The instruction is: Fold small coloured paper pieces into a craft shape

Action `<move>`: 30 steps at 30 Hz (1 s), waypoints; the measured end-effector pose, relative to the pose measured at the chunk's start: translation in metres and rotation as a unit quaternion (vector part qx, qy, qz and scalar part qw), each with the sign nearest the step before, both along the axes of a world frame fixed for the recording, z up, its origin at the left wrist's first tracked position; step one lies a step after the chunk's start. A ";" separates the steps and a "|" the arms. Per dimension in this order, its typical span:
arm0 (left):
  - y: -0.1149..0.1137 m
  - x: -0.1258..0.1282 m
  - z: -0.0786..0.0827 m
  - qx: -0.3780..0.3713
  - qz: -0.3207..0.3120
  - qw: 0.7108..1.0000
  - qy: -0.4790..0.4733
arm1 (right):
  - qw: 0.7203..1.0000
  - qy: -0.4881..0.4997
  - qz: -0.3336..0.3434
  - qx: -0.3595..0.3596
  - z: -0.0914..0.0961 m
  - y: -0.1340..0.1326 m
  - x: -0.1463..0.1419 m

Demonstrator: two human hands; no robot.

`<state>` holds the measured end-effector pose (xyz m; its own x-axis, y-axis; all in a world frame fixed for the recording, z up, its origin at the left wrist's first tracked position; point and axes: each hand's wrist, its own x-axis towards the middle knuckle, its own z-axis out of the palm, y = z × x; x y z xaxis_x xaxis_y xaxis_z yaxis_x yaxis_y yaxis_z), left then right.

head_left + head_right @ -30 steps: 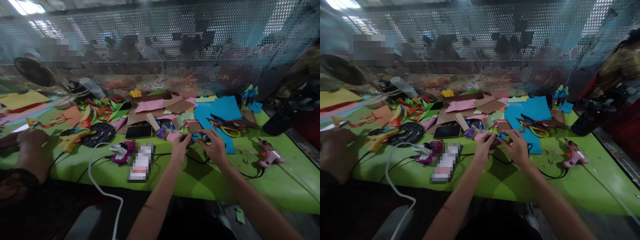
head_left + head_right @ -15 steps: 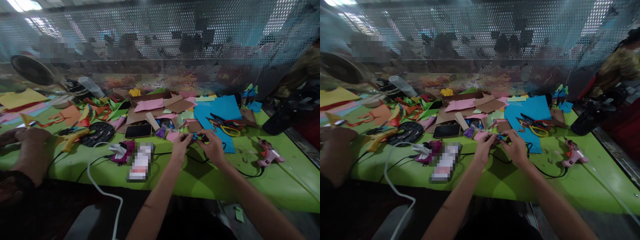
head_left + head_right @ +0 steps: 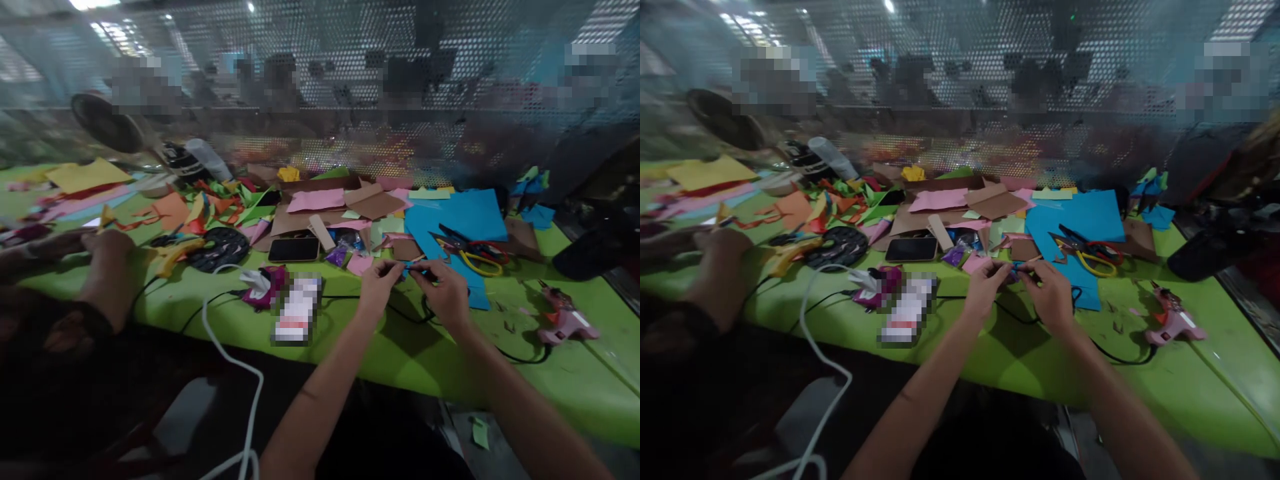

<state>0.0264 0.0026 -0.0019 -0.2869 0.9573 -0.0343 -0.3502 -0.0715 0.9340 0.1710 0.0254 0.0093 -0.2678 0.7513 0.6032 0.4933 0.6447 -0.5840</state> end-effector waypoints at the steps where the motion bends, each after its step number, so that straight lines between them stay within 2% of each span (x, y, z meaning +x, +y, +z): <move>1: 0.001 0.000 -0.001 0.002 0.000 1.000 0.010 | 1.000 -0.001 -0.001 0.002 0.000 0.000 0.001; 7: 0.002 0.002 -0.005 0.030 0.002 0.998 0.050 | 1.000 0.016 0.006 -0.013 0.000 0.001 0.003; 14: -0.001 0.000 -0.003 0.026 0.012 0.998 0.059 | 0.999 0.030 0.010 -0.034 0.000 0.000 0.001; 23: 0.000 -0.003 -0.005 0.025 0.020 0.997 0.071 | 0.997 0.038 0.054 -0.033 0.007 -0.002 -0.001; 30: 0.000 -0.003 -0.005 0.024 0.035 0.996 0.080 | 0.998 0.034 0.057 -0.011 0.007 -0.003 -0.002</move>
<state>0.0237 0.0023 -0.0073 -0.3505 0.9345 0.0616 -0.1902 -0.1354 0.9723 0.1685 0.0222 0.0159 -0.3119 0.7308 0.6072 0.3758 0.6818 -0.6276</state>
